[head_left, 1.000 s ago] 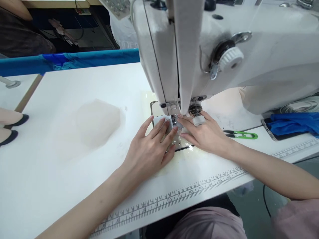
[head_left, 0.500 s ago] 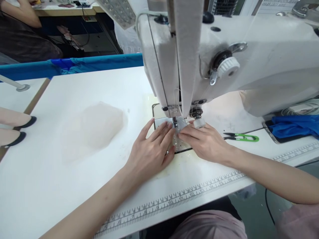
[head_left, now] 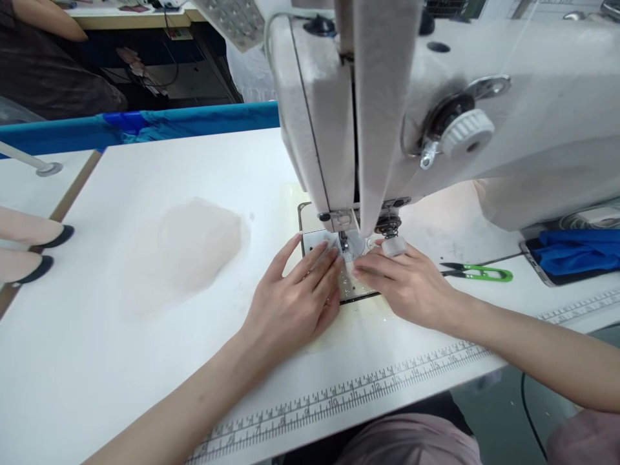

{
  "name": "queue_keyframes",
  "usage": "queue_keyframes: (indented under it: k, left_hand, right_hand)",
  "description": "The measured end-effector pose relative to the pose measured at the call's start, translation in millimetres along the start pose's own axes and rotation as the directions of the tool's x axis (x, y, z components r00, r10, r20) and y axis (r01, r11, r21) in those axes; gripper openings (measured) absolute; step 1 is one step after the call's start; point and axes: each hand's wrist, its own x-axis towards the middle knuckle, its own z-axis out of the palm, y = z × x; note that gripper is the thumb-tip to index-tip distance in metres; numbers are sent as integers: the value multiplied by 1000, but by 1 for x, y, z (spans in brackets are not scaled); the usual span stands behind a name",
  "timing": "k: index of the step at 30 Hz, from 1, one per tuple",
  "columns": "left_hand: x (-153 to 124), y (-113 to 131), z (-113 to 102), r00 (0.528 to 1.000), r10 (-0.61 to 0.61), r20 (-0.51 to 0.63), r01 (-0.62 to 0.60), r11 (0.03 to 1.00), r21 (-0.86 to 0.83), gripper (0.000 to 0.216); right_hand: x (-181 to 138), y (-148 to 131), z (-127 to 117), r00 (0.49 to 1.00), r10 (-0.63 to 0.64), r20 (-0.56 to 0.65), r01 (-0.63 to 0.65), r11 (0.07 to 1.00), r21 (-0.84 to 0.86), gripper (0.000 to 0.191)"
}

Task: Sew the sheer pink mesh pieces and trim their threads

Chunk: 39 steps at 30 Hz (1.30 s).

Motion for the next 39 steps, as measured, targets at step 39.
queue_keyframes:
  k: [39]
  left_hand:
    - [6,-10,8,990,-136,28,136,991,-16,33]
  right_hand:
    - [3,8,5,993,46,105,-38,996,-78,36]
